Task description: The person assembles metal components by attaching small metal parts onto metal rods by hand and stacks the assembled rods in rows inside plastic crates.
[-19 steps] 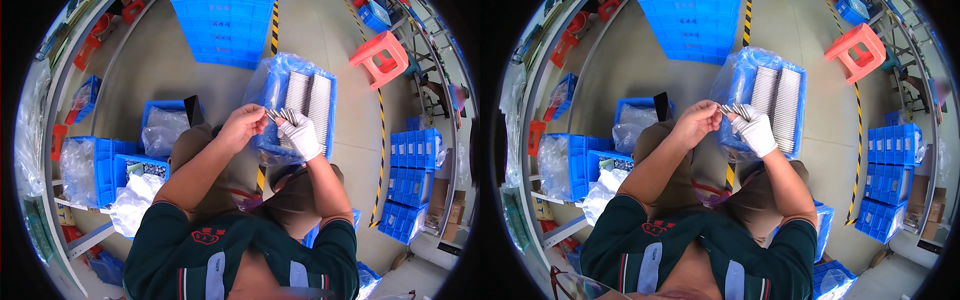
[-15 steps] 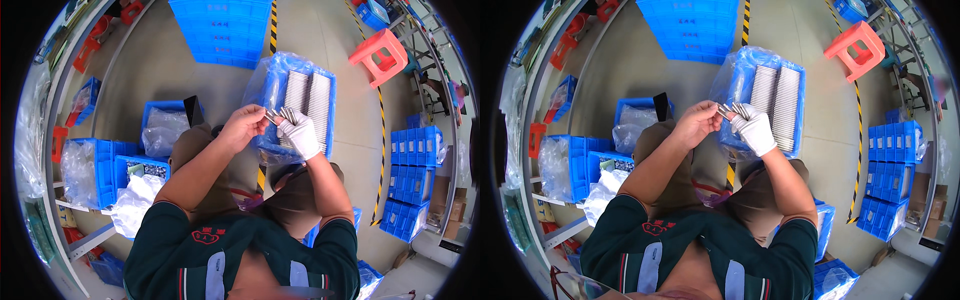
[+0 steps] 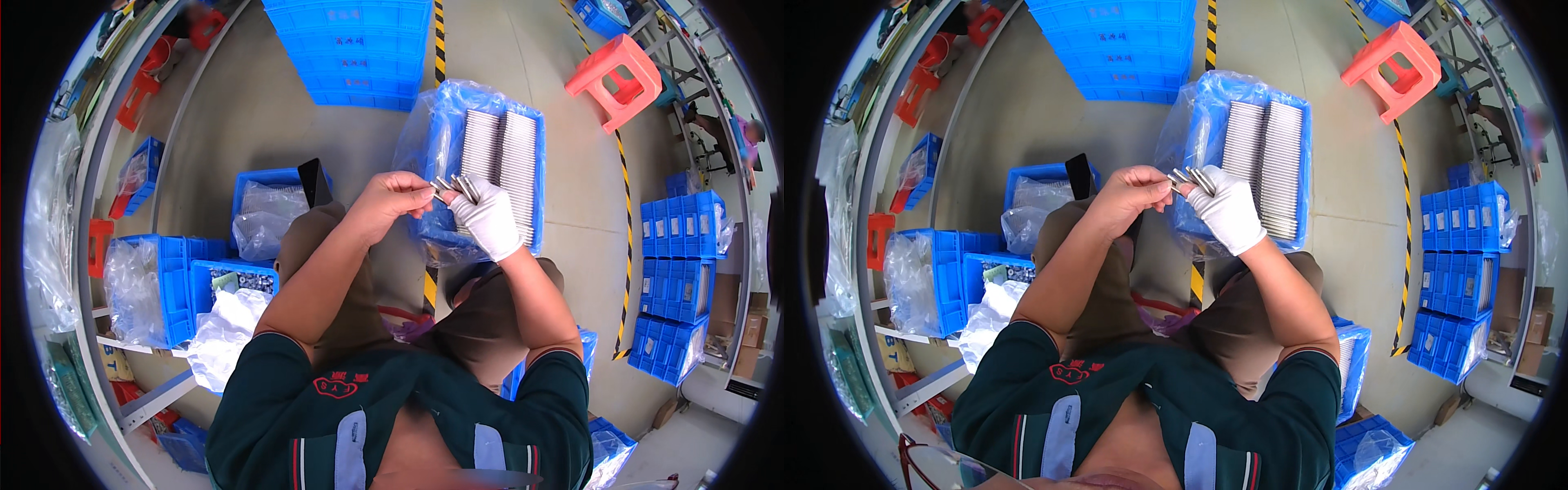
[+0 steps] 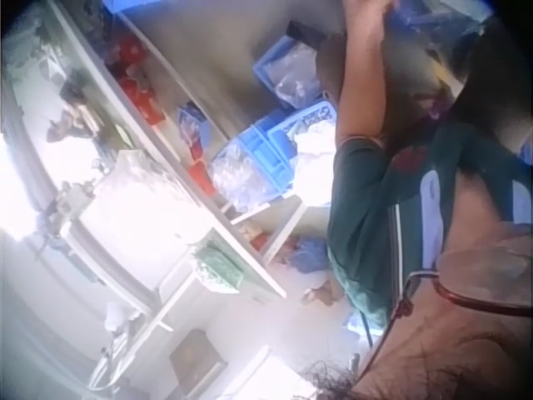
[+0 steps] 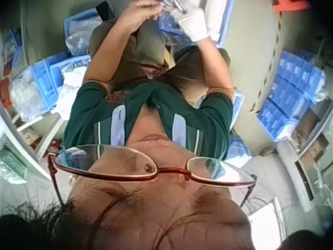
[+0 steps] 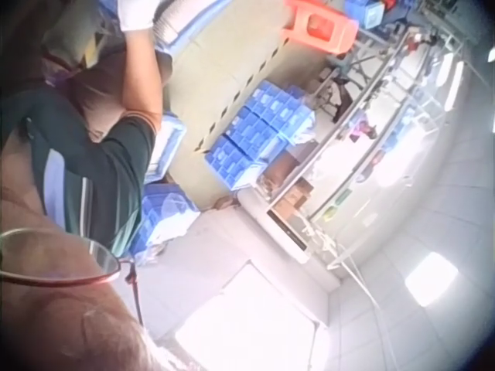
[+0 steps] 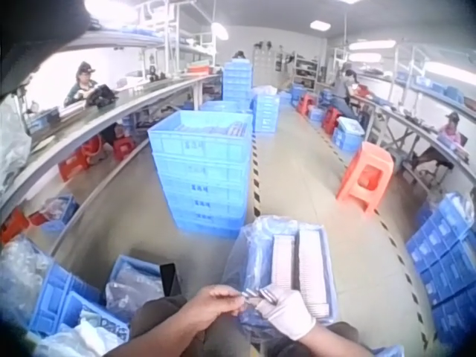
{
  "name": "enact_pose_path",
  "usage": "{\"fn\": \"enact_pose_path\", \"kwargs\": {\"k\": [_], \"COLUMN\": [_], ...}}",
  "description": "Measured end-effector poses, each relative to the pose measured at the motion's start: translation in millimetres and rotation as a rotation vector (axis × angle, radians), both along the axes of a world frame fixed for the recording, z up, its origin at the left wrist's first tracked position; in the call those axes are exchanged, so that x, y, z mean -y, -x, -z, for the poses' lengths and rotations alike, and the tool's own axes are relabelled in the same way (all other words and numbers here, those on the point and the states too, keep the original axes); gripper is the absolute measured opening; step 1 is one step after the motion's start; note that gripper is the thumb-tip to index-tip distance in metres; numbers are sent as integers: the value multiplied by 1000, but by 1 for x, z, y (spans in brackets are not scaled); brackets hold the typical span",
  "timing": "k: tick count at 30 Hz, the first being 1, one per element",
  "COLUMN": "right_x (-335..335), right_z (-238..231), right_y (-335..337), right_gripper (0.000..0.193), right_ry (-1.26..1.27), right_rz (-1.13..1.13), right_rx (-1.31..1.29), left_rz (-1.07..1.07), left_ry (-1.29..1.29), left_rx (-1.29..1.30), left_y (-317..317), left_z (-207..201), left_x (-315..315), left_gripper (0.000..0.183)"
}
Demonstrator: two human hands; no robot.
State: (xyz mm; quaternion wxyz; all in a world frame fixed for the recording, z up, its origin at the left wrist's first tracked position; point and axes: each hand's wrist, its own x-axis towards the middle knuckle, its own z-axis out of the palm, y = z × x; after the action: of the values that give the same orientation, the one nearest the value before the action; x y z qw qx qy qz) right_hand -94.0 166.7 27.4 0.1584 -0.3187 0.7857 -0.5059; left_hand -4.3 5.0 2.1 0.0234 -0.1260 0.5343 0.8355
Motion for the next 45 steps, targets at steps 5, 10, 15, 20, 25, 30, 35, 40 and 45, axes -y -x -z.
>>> {"fn": "enact_pose_path", "kwargs": {"k": [5, 10, 15, 20, 25, 30, 35, 40, 45], "right_x": [0, -2, -1, 0, -2, -3, -3, -2, -2], "right_z": [-1, 0, -4, -3, -4, -3, 4, -2, -1], "right_y": [1, 3, 1, -2, 1, 2, 3, 1, -3], "right_gripper": [15, 16, 17, 16, 17, 18, 17, 18, 18], "right_ry": [-65, -77, -125, -109, -127, -105, -94, -120, -104], "right_rz": [2, -59, -70, -83, -98, -139, -196, -167, -165], "right_rx": [108, 16, -167, -212, -118, -12, 43, 47, -66], "left_rz": [-95, -83, -96, -49, -69, -42, -30, -37, -8], "left_ry": [99, 31, 132, 143, 135, 91, 84, 56, 133], "left_rx": [11, 5, -33, -9, -11, -28, -42, -4, 3], "left_y": [0, 2, 0, -1, -1, 0, 3, 1, -1], "left_z": [-6, 2, -4, -1, 0, 2, -2, 0, -3], "left_x": [3, 2, -1, 2, 5, 7, 6, 7, 3], "left_gripper": [16, 16, 16, 16, 17, 17, 18, 18, 18]}}
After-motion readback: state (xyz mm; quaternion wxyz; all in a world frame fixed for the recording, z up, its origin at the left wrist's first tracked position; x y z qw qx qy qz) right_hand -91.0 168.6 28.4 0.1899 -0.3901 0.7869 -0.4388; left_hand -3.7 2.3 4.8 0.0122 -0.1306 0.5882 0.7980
